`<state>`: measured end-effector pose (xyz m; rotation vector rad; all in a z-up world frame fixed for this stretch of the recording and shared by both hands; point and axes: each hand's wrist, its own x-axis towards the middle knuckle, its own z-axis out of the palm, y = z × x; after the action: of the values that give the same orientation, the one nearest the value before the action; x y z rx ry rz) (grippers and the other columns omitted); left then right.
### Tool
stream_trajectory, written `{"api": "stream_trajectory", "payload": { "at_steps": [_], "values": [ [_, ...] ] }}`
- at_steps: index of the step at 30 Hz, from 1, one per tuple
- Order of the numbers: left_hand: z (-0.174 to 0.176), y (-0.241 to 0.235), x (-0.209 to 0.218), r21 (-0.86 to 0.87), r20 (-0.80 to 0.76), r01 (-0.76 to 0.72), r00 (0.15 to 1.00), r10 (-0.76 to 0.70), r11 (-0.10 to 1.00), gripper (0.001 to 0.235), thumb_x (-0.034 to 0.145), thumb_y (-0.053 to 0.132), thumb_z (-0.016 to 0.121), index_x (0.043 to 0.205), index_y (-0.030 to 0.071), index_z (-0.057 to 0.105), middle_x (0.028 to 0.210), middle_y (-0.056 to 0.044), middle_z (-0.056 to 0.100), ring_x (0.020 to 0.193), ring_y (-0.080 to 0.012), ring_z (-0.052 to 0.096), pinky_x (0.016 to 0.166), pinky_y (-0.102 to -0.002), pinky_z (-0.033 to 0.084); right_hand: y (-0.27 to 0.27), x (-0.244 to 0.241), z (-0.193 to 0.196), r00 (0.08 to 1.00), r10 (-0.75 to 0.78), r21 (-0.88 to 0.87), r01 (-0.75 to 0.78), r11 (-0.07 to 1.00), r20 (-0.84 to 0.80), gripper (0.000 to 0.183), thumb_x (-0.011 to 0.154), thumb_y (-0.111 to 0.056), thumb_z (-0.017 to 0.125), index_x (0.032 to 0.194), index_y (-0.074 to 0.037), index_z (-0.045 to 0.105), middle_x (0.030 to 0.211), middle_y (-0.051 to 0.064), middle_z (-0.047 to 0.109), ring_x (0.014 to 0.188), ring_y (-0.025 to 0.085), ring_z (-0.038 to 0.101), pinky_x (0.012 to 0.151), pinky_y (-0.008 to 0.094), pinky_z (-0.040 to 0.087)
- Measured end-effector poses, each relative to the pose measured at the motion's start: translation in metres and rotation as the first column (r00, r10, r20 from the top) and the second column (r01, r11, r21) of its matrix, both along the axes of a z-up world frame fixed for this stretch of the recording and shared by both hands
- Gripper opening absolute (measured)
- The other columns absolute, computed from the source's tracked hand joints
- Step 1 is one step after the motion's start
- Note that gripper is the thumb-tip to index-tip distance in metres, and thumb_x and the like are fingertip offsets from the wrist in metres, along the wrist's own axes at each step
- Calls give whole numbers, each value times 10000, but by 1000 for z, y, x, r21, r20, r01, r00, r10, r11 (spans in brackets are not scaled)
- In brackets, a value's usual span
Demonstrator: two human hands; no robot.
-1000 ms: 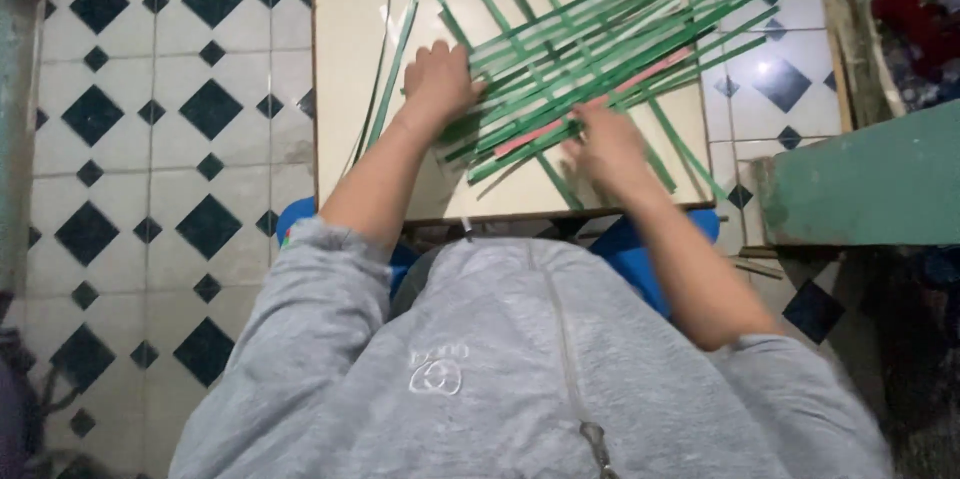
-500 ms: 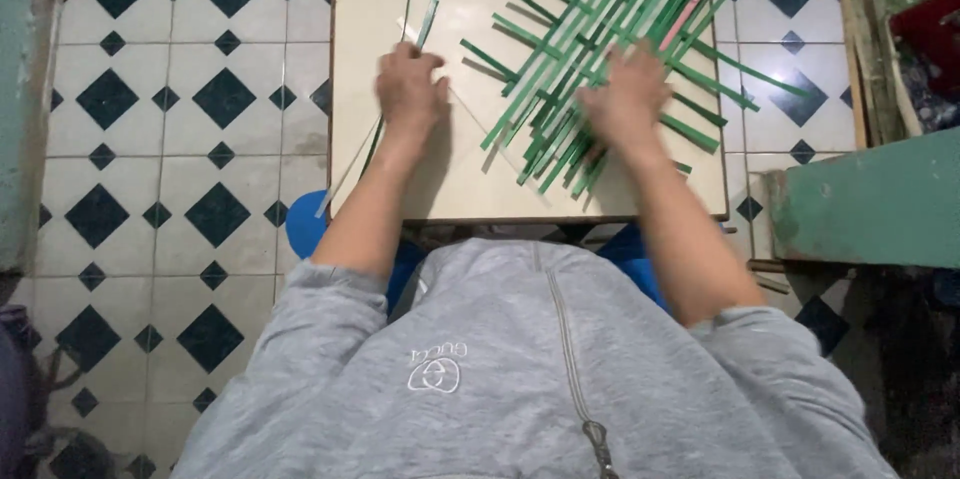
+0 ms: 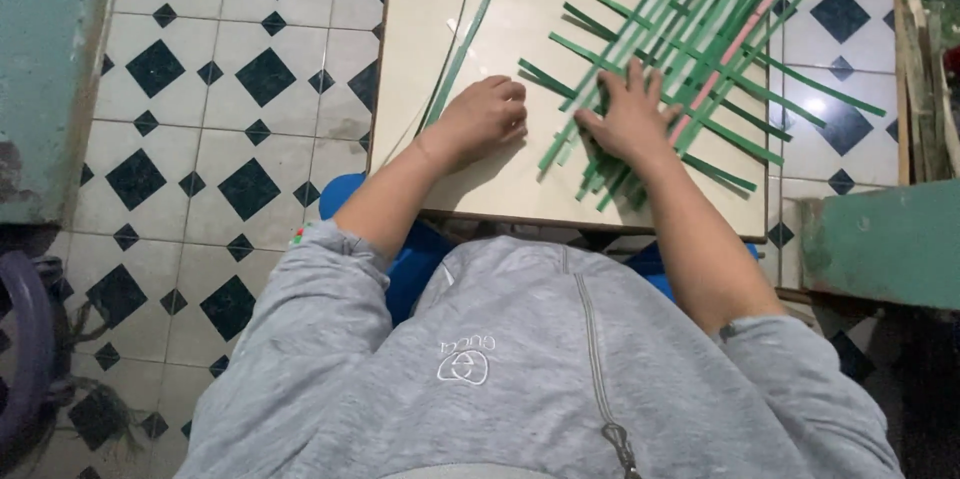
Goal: A person is weaving green plastic strips together on a board to create a mesh pattern.
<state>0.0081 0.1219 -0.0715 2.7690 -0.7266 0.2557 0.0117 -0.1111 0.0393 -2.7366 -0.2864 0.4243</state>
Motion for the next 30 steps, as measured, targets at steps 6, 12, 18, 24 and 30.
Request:
{"api": "stream_trajectory", "payload": {
  "at_steps": [6, 12, 18, 24, 30],
  "values": [
    [112, 2, -43, 94, -256, -580, 772, 582, 809, 448, 787, 385, 760, 1172, 177, 666, 1516, -133, 361, 1437, -441, 159, 1133, -628, 201, -23, 5, -13, 999, 31, 27, -31, 999, 18, 607, 939, -533, 574, 1391, -139, 477, 1568, 219, 185, 1421, 517, 81, 934, 895, 133],
    [55, 36, 6, 87, -411, -721, 603, 684, 688, 733, 827, 25, 707, 1475, 91, 370, 1232, -230, 488, 1139, -444, 499, 853, -549, 506, -36, 17, -20, 922, -387, 227, 371, 900, 29, 985, 836, -618, 745, 1535, -109, 272, 1567, 266, 24, 1406, 501, -86, 1035, 821, 69],
    [7, 74, 39, 81, -410, -769, 555, 724, 635, 451, 1000, 79, 432, 1450, 61, 403, 1144, -291, 571, 1058, -502, 585, 800, -620, 520, -11, 37, 2, 806, -584, -49, 582, 812, -101, 1081, 800, -577, 756, 1573, -120, 155, 1599, 252, 61, 1429, 464, -100, 1035, 796, 76],
    [32, 74, 27, -30, -286, -717, 674, 681, 697, 345, 772, -135, 653, 1103, -131, 556, 869, -337, 630, 816, -520, 667, 623, -564, 570, -29, 37, -7, 887, -434, 22, 443, 896, -157, 1259, 658, -655, 842, 1579, -153, 147, 1605, 222, -46, 1413, 525, -137, 1069, 760, 46],
    [22, 78, 20, -182, -285, -781, 624, 728, 598, 270, 745, -98, 708, 1010, -66, 670, 886, -253, 622, 891, -440, 684, 711, -471, 587, -65, 53, -26, 992, -81, -42, 77, 996, -97, 1170, 565, -581, 876, 1541, -276, 308, 1634, 116, 45, 1444, 470, -67, 1062, 782, 93]
  ]
}}
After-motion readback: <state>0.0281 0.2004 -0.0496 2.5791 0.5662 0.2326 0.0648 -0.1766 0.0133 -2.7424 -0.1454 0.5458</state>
